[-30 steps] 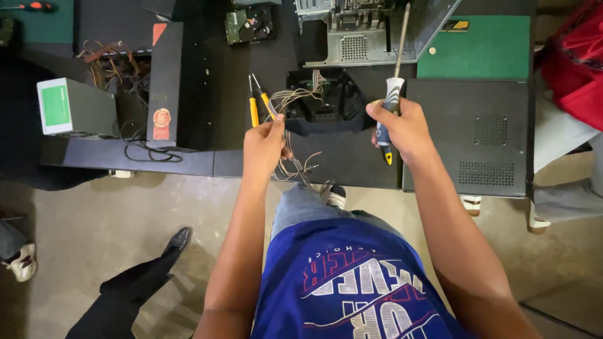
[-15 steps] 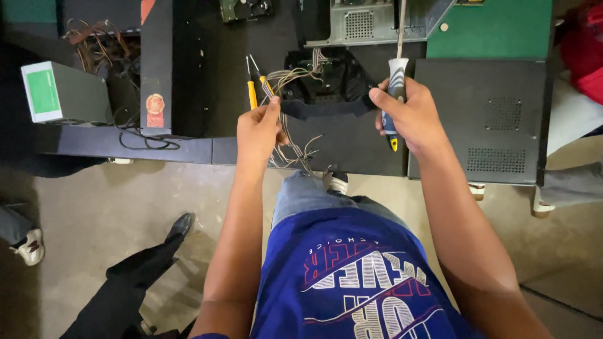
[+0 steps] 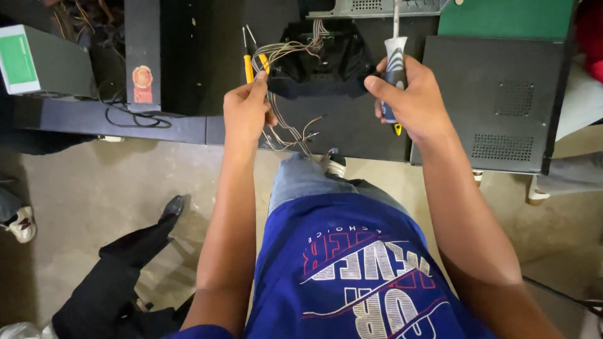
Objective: Cleaning and inspecting a computer front panel and its associated cables using a brush and a screwdriver on a repair bench.
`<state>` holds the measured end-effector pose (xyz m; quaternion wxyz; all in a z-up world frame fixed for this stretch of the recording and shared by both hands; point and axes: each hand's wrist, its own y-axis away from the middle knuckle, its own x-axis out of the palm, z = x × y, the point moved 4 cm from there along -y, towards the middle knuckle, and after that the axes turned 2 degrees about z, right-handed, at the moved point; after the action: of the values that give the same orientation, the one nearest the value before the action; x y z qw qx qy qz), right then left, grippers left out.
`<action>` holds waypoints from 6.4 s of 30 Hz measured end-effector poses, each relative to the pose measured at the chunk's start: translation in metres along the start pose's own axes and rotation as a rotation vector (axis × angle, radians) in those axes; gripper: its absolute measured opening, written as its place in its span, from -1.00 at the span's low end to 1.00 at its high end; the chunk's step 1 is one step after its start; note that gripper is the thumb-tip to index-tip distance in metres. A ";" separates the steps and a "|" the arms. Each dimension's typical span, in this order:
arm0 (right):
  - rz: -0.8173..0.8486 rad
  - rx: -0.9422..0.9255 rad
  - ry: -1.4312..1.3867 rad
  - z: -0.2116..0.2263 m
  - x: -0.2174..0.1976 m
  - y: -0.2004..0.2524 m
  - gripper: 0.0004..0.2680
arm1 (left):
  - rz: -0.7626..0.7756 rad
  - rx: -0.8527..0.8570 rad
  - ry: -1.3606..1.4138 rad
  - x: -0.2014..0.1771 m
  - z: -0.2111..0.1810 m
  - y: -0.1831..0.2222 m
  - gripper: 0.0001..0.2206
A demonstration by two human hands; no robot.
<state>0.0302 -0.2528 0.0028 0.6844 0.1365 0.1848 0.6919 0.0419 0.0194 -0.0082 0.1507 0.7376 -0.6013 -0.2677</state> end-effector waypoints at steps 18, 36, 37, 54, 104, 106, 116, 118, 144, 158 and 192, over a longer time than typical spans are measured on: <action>0.056 0.014 0.111 -0.012 0.005 0.009 -0.85 | -0.015 -0.081 -0.009 -0.007 0.003 0.003 -0.53; 0.006 -0.060 -0.008 -0.016 -0.013 -0.005 -0.85 | 0.009 -0.046 0.016 0.010 -0.007 0.004 -0.54; 0.007 -0.058 -0.007 -0.014 -0.014 -0.004 -0.85 | 0.009 -0.048 0.017 0.011 -0.004 0.002 -0.54; -0.048 -0.166 0.029 -0.015 -0.026 -0.007 -0.85 | 0.078 0.058 0.103 0.025 0.001 0.000 -0.53; -0.358 0.221 0.706 -0.232 -0.029 -0.053 -0.56 | 0.264 -0.037 -0.842 -0.049 0.167 -0.124 -0.53; -0.387 0.218 0.741 -0.230 -0.020 -0.052 -0.59 | 0.258 -0.053 -0.833 -0.055 0.116 -0.118 -0.47; -0.736 0.146 0.594 -0.214 0.004 0.014 -0.83 | 0.364 0.039 -1.020 -0.059 0.140 -0.154 -0.66; -0.781 0.139 0.606 -0.199 0.012 0.017 -0.84 | 0.371 0.094 -1.012 -0.064 0.158 -0.164 -0.73; -0.467 0.655 1.126 -0.293 -0.069 -0.074 -0.52 | 0.523 0.010 0.243 -0.101 0.145 -0.158 -0.79; -0.696 0.174 0.621 -0.187 -0.053 -0.027 -0.83 | 0.619 0.212 0.475 -0.125 0.090 -0.098 -0.61; -0.747 -0.674 0.575 0.023 0.116 -0.012 -0.91 | 0.785 0.195 0.055 -0.090 0.063 -0.042 -0.71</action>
<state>0.0482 -0.1352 0.0110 0.8103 -0.3568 0.1683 0.4333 0.0271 0.1225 -0.0632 0.1870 0.4695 -0.8556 -0.1118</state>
